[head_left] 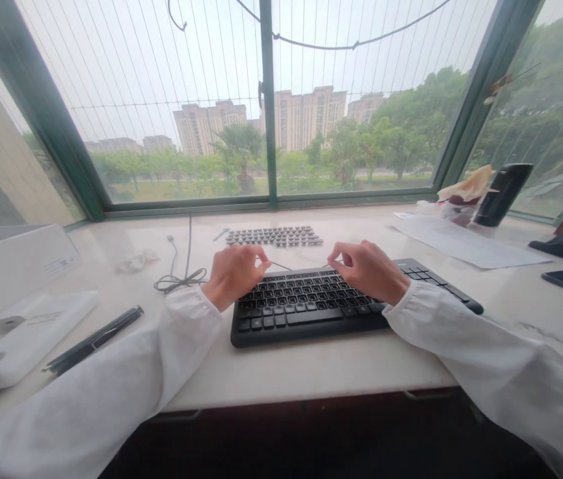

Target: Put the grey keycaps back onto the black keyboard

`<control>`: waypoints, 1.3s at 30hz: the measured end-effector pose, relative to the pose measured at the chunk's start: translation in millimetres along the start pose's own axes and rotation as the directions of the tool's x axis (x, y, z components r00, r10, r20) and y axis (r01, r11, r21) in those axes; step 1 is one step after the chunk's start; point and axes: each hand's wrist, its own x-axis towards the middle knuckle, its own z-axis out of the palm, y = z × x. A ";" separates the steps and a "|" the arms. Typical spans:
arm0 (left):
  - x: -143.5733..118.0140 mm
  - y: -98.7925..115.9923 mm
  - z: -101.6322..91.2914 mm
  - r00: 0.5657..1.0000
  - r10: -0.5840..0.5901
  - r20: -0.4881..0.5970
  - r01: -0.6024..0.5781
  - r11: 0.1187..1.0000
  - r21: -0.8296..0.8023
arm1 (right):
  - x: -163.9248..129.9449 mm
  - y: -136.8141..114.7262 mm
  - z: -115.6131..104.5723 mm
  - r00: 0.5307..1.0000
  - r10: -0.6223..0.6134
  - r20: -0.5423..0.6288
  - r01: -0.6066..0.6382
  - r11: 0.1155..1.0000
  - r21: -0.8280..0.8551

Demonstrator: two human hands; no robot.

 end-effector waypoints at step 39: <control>2.9 -13.8 2.6 0.999 0.045 -0.012 -0.045 0.998 0.047 | 157.6 -22.8 87.9 0.930 -0.107 0.353 0.204 0.946 -0.251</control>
